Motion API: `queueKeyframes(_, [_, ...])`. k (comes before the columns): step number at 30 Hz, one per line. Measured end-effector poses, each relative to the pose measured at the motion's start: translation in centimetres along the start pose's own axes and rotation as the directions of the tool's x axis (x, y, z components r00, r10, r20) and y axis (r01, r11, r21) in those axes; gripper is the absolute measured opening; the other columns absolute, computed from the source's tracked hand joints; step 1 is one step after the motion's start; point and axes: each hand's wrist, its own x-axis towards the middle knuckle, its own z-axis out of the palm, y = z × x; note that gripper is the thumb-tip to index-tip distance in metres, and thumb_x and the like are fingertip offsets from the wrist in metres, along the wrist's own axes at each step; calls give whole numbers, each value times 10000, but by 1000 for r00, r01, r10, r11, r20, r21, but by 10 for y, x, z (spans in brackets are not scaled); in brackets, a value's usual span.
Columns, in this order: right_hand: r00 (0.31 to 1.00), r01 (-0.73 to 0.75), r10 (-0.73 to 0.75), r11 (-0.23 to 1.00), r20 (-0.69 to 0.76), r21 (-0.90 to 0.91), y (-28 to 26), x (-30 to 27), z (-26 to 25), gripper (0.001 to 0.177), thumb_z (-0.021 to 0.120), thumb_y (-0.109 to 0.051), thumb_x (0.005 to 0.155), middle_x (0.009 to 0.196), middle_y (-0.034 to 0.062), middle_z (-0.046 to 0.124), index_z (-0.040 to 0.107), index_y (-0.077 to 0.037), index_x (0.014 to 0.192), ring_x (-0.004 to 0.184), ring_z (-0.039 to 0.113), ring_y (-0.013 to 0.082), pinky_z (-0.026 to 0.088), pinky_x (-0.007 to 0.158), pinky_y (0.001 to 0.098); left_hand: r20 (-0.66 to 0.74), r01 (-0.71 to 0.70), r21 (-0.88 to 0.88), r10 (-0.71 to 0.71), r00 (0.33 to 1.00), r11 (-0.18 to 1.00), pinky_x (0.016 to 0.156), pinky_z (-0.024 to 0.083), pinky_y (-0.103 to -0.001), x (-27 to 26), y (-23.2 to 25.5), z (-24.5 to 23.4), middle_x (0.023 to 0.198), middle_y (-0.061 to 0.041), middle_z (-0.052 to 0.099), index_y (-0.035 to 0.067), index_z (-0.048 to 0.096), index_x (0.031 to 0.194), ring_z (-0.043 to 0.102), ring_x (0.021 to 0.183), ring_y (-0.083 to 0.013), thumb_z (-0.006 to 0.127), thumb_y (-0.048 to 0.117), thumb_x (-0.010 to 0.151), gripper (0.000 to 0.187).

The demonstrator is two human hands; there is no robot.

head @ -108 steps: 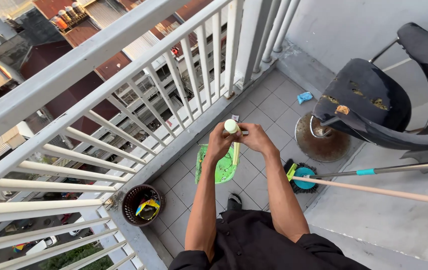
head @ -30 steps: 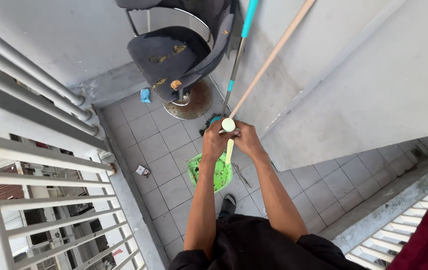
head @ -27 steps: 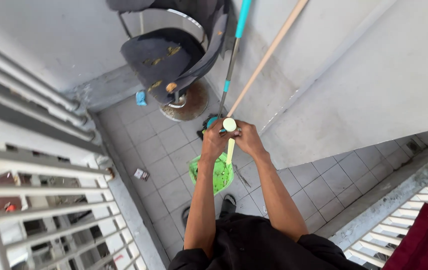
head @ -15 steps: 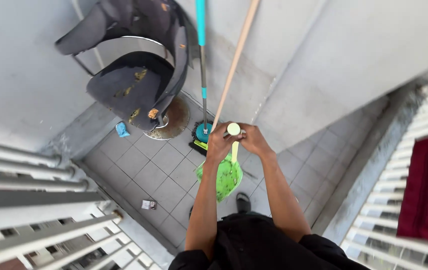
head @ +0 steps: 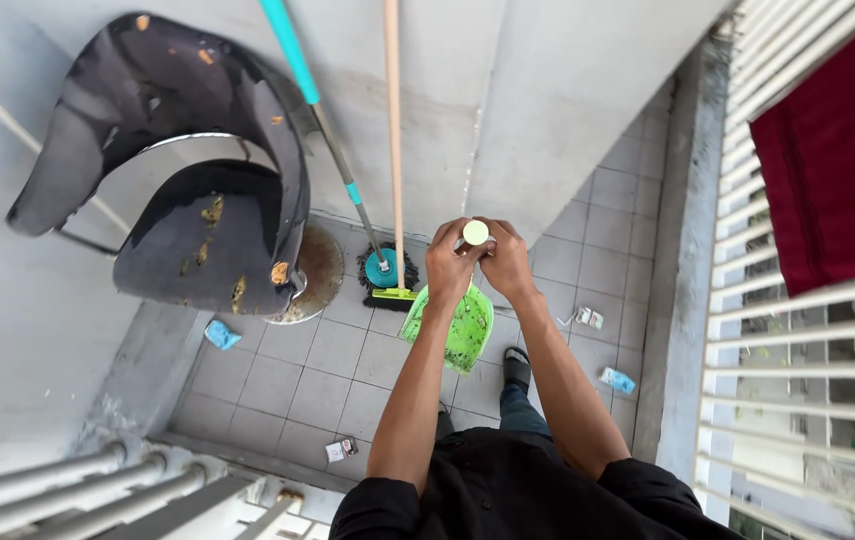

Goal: The person is seen repairing or assembling a cleaning tool handle on a balcony by attaching a plastic cap to a wooden pole.

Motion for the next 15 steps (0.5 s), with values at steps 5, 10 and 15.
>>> queueKeyframes(5, [996, -33, 31, 999, -86, -18, 8, -5, -7, 514, 649, 148, 719, 1176, 192, 691, 699, -33, 1198, 1009, 705, 398, 599, 776, 408, 112, -60, -166, 79, 991, 984, 834, 683, -330, 3, -6, 6, 1194, -103, 689, 23, 703, 1189, 725, 1022, -220, 897, 106, 760, 478])
queueKeyframes(10, [994, -70, 69, 997, -89, -17, 22, 2, -21, 509, 610, 191, 752, 1178, 189, 696, 694, -11, 1212, 1027, 702, 407, 597, 751, 415, 192, -173, -31, 176, 966, 984, 823, 635, -347, 18, -15, 17, 1199, -101, 702, 40, 721, 1219, 722, 1033, -212, 886, 102, 799, 456])
queueKeyframes(15, [994, -89, 96, 988, -44, 123, 39, 17, -34, 453, 661, 159, 835, 1171, 159, 681, 667, -19, 1252, 1005, 731, 349, 612, 841, 348, 373, -29, -170, 91, 923, 985, 877, 672, -325, 40, -1, 24, 1231, -95, 664, 51, 707, 1244, 713, 1062, -194, 813, 83, 852, 407])
